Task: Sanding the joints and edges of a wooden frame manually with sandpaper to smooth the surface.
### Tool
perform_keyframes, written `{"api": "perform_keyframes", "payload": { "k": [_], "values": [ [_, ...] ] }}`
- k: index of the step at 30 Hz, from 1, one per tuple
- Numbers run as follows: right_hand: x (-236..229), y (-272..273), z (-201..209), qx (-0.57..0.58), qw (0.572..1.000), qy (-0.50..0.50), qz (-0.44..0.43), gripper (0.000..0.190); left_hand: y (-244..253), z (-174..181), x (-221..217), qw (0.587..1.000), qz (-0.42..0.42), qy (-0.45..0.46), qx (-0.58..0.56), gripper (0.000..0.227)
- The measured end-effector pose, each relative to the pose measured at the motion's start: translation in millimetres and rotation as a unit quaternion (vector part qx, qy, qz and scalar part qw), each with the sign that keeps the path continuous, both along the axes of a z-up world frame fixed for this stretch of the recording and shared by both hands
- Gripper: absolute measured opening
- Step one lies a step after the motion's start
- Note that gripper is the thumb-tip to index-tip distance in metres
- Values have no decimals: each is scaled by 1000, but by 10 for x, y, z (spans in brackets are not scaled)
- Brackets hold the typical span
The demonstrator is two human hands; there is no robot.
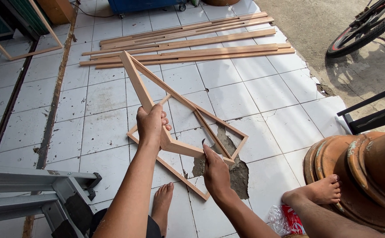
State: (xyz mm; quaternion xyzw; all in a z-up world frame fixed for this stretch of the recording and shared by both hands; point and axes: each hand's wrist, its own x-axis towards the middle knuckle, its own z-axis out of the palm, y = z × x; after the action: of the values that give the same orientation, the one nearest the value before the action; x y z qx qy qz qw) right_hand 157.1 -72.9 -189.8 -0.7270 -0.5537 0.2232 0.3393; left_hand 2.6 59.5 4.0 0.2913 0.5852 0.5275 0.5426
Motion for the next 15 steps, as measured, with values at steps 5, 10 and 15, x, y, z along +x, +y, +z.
{"api": "perform_keyframes", "payload": {
  "k": [5, 10, 15],
  "values": [
    [-643, -279, 1027, 200, 975, 54, 79, 51, -49, -22, -26, 1000, -1, -12, 10, 20],
    [-75, -208, 148, 79, 996, 48, -1, 54, -151, -69, 41, 999, -15, -12, 26, 20],
    [-289, -285, 1226, 32, 997, -25, 64, 57, -287, 196, 197, 997, -14, -57, 57, 20]
  ]
}}
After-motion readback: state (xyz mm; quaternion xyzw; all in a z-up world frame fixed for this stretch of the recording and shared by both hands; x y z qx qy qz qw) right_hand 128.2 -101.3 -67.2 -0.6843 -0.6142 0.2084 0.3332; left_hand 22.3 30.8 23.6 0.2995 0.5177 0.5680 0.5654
